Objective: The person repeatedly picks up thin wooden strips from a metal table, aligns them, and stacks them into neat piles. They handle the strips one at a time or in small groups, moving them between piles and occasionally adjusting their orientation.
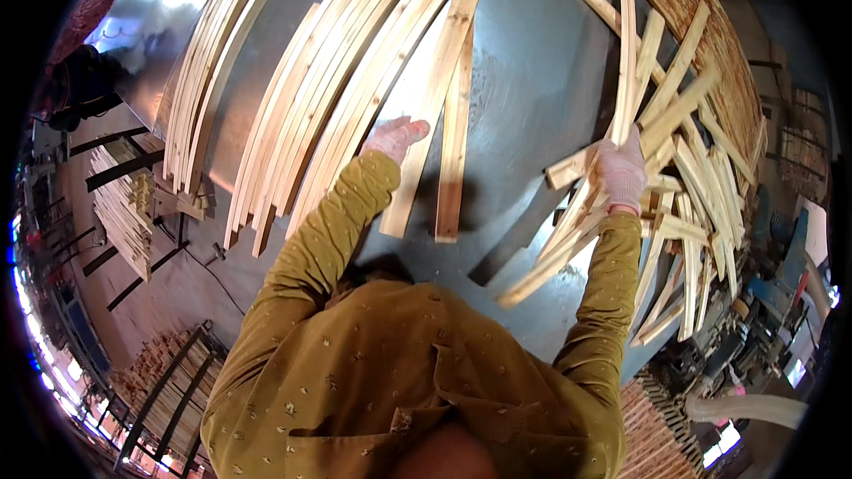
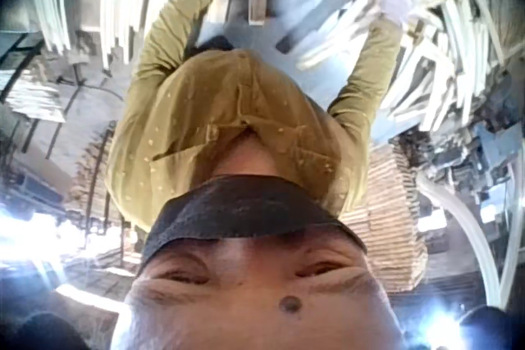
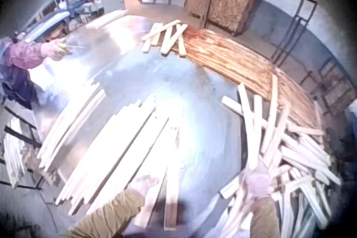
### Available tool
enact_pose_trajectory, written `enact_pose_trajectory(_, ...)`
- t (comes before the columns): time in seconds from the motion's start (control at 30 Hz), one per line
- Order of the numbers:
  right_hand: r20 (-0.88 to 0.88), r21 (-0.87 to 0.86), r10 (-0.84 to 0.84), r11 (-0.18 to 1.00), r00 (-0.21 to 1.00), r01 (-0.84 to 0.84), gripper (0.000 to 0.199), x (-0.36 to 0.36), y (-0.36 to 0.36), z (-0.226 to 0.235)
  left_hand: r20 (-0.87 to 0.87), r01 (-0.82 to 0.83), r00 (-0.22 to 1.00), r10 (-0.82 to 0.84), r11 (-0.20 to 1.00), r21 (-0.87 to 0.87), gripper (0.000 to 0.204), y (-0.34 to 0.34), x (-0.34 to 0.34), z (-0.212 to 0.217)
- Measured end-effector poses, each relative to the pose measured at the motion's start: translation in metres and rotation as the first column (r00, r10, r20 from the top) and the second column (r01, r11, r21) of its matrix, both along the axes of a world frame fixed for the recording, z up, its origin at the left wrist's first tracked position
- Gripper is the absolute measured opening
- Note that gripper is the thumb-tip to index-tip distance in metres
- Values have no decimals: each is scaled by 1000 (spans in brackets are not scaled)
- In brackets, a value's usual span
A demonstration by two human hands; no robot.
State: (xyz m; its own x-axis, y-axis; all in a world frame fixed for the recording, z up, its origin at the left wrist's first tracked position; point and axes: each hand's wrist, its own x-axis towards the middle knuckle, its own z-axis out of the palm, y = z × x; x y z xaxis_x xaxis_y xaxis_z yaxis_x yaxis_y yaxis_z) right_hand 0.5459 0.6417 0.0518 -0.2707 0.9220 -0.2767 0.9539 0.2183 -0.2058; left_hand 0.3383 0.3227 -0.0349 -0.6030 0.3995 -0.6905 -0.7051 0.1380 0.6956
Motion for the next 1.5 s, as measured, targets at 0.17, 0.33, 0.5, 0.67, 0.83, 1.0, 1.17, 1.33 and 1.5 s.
enact_pose_trajectory(0.17,32,364,582,751,813,-551,92,-44,-170,11,-120,86,989,-88,996,-19,87,-53,-8,-5)
enact_pose_trajectory(0.33,-372,-73,353,911,859,-406,75,-55,-267,-51,-343,168,907,-244,957,-236,76,-64,1,66)
enact_pose_trajectory(0.5,-688,-726,-660,614,302,-310,63,-29,-243,-57,-657,296,413,-630,775,-558,59,-94,17,64)
enact_pose_trajectory(0.67,-748,-663,-621,692,232,-286,60,-22,-238,-33,-630,-1,-61,-774,631,-776,50,-118,15,27)
enact_pose_trajectory(0.83,-891,-364,-287,915,353,-174,59,-21,-246,-29,-600,-218,-219,-769,638,-739,64,-102,6,65)
enact_pose_trajectory(1.0,-696,176,488,827,526,-534,45,-33,-289,15,-398,416,832,-387,909,-14,89,-37,39,99)
enact_pose_trajectory(1.17,-728,-149,543,470,418,-870,33,-116,-178,61,6,193,976,-218,879,436,67,-59,-27,104)
enact_pose_trajectory(1.33,-66,807,852,352,520,-474,56,-206,28,39,-716,212,368,-593,804,-556,50,-119,-137,129)
enact_pose_trajectory(1.5,412,106,697,604,588,-790,66,-258,21,-21,-444,-82,277,-852,439,-895,45,-204,-231,100)
